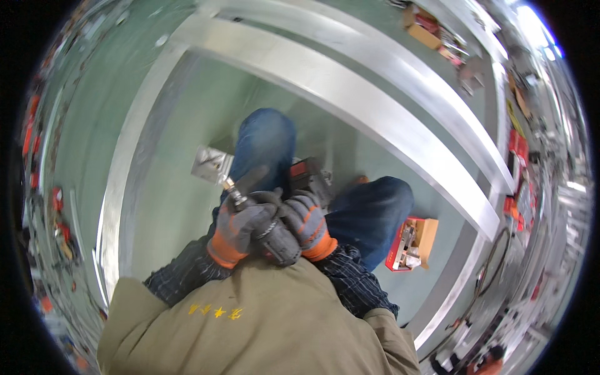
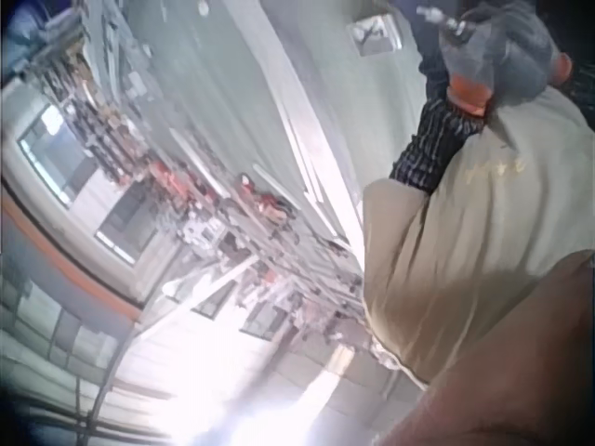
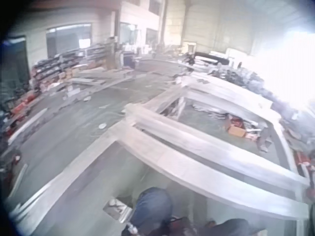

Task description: The person uses a cordless drill to create holes in a large, flat metal sheet. They position the drill bit, activate the tool, and drill multiple holes in a sequence along the sheet's surface.

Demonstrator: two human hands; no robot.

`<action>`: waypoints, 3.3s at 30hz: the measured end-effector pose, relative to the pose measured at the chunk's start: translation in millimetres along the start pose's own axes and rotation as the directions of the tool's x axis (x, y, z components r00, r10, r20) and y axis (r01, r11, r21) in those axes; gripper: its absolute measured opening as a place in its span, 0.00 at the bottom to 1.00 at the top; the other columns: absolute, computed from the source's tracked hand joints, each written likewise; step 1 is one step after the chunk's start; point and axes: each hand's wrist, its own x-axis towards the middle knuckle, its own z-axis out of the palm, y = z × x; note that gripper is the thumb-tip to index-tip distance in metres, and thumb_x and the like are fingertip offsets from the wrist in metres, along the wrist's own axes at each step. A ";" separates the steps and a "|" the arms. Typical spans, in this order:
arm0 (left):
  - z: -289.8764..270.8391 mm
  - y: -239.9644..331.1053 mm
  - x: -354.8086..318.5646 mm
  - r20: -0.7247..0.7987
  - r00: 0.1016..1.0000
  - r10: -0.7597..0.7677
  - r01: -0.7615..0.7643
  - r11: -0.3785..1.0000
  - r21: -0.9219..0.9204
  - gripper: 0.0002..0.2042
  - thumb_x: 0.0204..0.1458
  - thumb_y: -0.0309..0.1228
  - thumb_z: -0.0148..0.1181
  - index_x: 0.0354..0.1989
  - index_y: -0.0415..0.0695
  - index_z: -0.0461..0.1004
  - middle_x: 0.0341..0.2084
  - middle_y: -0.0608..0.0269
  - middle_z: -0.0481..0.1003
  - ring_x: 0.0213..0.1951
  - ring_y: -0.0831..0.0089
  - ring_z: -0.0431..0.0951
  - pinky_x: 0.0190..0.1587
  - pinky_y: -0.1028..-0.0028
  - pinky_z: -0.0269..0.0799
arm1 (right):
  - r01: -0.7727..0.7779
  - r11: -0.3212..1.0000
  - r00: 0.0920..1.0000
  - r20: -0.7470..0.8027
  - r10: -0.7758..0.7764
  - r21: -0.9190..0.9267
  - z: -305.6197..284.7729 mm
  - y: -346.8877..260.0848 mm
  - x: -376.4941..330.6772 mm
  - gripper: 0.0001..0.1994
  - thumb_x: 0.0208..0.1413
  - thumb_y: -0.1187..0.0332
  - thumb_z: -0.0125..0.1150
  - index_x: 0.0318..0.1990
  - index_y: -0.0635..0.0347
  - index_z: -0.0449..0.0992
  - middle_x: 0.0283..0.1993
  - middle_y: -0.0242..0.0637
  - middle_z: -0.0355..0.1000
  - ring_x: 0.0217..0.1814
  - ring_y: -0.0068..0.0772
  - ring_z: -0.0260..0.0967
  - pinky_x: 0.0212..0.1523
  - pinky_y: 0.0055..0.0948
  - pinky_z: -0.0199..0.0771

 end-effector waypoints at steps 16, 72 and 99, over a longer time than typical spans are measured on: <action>7.9 37.8 52.4 0.157 0.963 -0.221 0.268 0.686 -0.677 0.45 0.65 0.70 0.37 0.75 0.43 0.60 0.71 0.49 0.64 0.71 0.54 0.65 0.74 0.53 0.56 | -0.345 0.936 0.936 -0.050 0.348 0.066 -34.4 -16.0 30.9 0.20 0.52 0.65 0.70 0.51 0.63 0.80 0.41 0.44 0.78 0.43 0.50 0.77 0.44 0.43 0.77; 137.6 68.5 259.0 0.055 0.665 0.744 -0.743 0.654 0.144 0.31 0.52 0.54 0.62 0.59 0.45 0.74 0.54 0.47 0.71 0.55 0.47 0.72 0.59 0.44 0.66 | -0.761 0.635 0.488 0.763 0.424 0.134 -208.5 98.7 287.9 0.15 0.47 0.76 0.73 0.43 0.55 0.78 0.52 0.39 0.71 0.58 0.45 0.70 0.60 0.41 0.71; 138.5 84.9 280.6 -0.173 0.643 0.746 -0.755 0.656 0.019 0.29 0.45 0.46 0.69 0.52 0.40 0.75 0.45 0.48 0.72 0.46 0.50 0.75 0.48 0.49 0.73 | -0.807 0.589 0.369 0.804 0.466 0.029 -195.3 106.8 341.3 0.12 0.46 0.73 0.76 0.37 0.51 0.79 0.48 0.36 0.70 0.56 0.43 0.68 0.56 0.41 0.72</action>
